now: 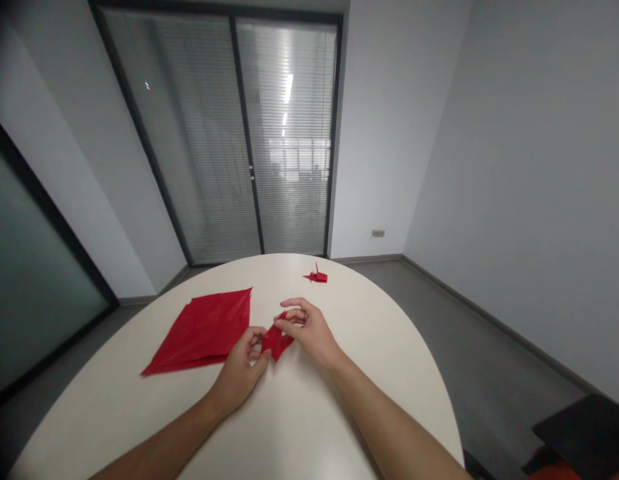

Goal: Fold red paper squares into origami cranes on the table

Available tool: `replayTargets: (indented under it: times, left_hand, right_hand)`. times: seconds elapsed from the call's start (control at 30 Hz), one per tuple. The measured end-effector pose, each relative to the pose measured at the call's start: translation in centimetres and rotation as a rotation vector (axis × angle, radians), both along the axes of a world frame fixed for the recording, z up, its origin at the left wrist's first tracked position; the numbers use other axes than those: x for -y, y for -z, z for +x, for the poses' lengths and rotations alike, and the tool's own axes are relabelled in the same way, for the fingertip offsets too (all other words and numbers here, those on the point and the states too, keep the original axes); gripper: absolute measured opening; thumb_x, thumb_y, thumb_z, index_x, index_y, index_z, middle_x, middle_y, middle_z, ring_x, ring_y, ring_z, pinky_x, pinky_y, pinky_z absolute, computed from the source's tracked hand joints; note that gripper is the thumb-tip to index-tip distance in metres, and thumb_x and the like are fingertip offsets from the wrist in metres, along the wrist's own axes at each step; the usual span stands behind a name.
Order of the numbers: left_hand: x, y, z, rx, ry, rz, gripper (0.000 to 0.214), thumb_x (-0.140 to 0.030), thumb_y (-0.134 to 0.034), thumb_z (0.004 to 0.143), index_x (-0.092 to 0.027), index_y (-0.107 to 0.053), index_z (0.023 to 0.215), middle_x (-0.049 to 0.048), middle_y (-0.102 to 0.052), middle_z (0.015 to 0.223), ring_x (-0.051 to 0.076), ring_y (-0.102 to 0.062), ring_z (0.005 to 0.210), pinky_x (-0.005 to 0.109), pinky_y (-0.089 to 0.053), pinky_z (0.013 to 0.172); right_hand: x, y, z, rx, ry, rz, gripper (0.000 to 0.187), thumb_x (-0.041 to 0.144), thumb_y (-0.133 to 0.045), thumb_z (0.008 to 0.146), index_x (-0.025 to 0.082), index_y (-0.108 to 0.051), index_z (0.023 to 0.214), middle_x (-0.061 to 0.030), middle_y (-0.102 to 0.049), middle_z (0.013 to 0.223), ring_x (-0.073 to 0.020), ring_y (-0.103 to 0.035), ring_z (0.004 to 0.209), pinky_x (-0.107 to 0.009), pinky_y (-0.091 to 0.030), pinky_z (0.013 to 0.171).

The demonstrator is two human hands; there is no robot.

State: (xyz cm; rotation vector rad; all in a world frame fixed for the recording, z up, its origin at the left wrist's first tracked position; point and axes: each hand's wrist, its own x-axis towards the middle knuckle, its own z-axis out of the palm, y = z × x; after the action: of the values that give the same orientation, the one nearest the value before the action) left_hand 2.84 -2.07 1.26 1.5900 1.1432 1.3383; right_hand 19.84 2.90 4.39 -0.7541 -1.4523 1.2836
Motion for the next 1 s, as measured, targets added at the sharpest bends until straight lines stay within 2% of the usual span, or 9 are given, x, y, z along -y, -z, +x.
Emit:
replayTargets:
  times: [0.1, 0.2, 0.3, 0.37, 0.43, 0.6, 0.83, 0.93, 1.0]
  left_hand:
    - [-0.09, 0.05, -0.01, 0.032, -0.005, -0.031, 0.017, -0.023, -0.06, 0.081, -0.02, -0.058, 0.098, 0.0037, -0.066, 0.09, 0.018, -0.065, 0.083, 0.025, -0.05, 0.066]
    - [-0.28, 0.22, -0.06, 0.089, -0.012, -0.041, 0.019, -0.026, -0.062, 0.082, -0.019, -0.059, 0.1, 0.0062, -0.067, 0.095, 0.019, -0.066, 0.089, 0.026, -0.051, 0.068]
    - [-0.48, 0.21, -0.11, 0.153, -0.029, -0.004, 0.022, -0.029, -0.066, 0.082, -0.018, -0.061, 0.1, 0.0089, -0.068, 0.104, 0.021, -0.066, 0.098, 0.028, -0.054, 0.074]
    - [-0.59, 0.08, -0.15, 0.19, -0.039, 0.002, 0.024, -0.032, -0.067, 0.082, -0.018, -0.06, 0.099, 0.0085, -0.068, 0.104, 0.021, -0.067, 0.097, 0.03, -0.055, 0.078]
    - [-0.7, -0.03, -0.22, 0.215, -0.033, -0.017, 0.026, -0.034, -0.068, 0.082, -0.018, -0.06, 0.099, 0.0082, -0.07, 0.101, 0.021, -0.069, 0.095, 0.032, -0.055, 0.081]
    - [-0.89, -0.02, -0.38, 0.194, -0.051, -0.027, 0.024, -0.035, -0.068, 0.081, -0.017, -0.061, 0.095, 0.0104, -0.072, 0.101, 0.023, -0.07, 0.097, 0.036, -0.056, 0.086]
    - [-0.66, -0.46, -0.27, 0.147, -0.119, -0.019, 0.02, -0.035, -0.067, 0.081, -0.018, -0.06, 0.089, 0.0067, -0.072, 0.09, 0.021, -0.071, 0.087, 0.032, -0.057, 0.077]
    - [-0.75, -0.48, -0.32, 0.181, -0.169, -0.016, 0.023, -0.036, -0.068, 0.079, -0.018, -0.058, 0.088, 0.0052, -0.071, 0.087, 0.021, -0.071, 0.084, 0.031, -0.057, 0.075]
    - [-0.84, -0.42, -0.42, 0.227, -0.203, -0.023, 0.027, -0.038, -0.069, 0.078, -0.019, -0.056, 0.092, 0.0039, -0.07, 0.085, 0.019, -0.071, 0.079, 0.031, -0.057, 0.073]
  right_hand:
    - [-0.35, 0.12, 0.05, -0.023, 0.052, -0.034, 0.043, 0.043, -0.085, 0.068, 0.019, -0.064, 0.097, 0.0007, -0.071, 0.074, -0.0172, -0.071, 0.071, -0.03, -0.055, 0.072]
    - [-0.36, 0.18, 0.05, -0.02, 0.067, -0.043, 0.042, 0.044, -0.085, 0.069, 0.019, -0.064, 0.094, -0.0003, -0.071, 0.074, -0.0178, -0.071, 0.071, -0.032, -0.056, 0.073]
    - [-0.2, 0.33, -0.01, -0.019, 0.027, -0.016, 0.044, 0.041, -0.085, 0.07, 0.019, -0.063, 0.101, -0.0047, -0.074, 0.088, -0.0191, -0.072, 0.081, -0.035, -0.057, 0.08]
    - [-0.08, 0.48, -0.16, -0.002, -0.013, 0.039, 0.052, 0.036, -0.087, 0.067, 0.021, -0.062, 0.111, -0.0079, -0.074, 0.104, -0.0208, -0.071, 0.094, -0.037, -0.056, 0.088]
    - [0.05, 0.59, -0.34, 0.049, -0.042, 0.095, 0.052, 0.033, -0.086, 0.068, 0.021, -0.064, 0.113, -0.0087, -0.072, 0.111, -0.0219, -0.068, 0.103, -0.039, -0.054, 0.093]
    - [0.45, 0.42, -0.46, 0.172, -0.015, 0.154, 0.022, 0.034, -0.077, 0.079, 0.019, -0.071, 0.094, -0.0059, -0.075, 0.097, -0.0217, -0.069, 0.094, -0.038, -0.054, 0.09]
    - [0.17, 0.41, -0.15, 0.215, 0.154, 0.21, 0.019, 0.038, -0.073, 0.082, 0.019, -0.069, 0.083, -0.0043, -0.072, 0.086, -0.0209, -0.067, 0.084, -0.037, -0.051, 0.086]
    - [0.07, 0.5, 0.11, 0.183, 0.129, 0.211, 0.028, 0.04, -0.073, 0.083, 0.021, -0.068, 0.102, -0.0066, -0.071, 0.102, -0.022, -0.066, 0.098, -0.04, -0.049, 0.095]
    - [0.27, 0.52, 0.25, 0.218, 0.03, 0.172, 0.056, 0.039, -0.081, 0.075, 0.024, -0.059, 0.124, -0.009, -0.066, 0.122, -0.023, -0.064, 0.108, -0.042, -0.047, 0.1]
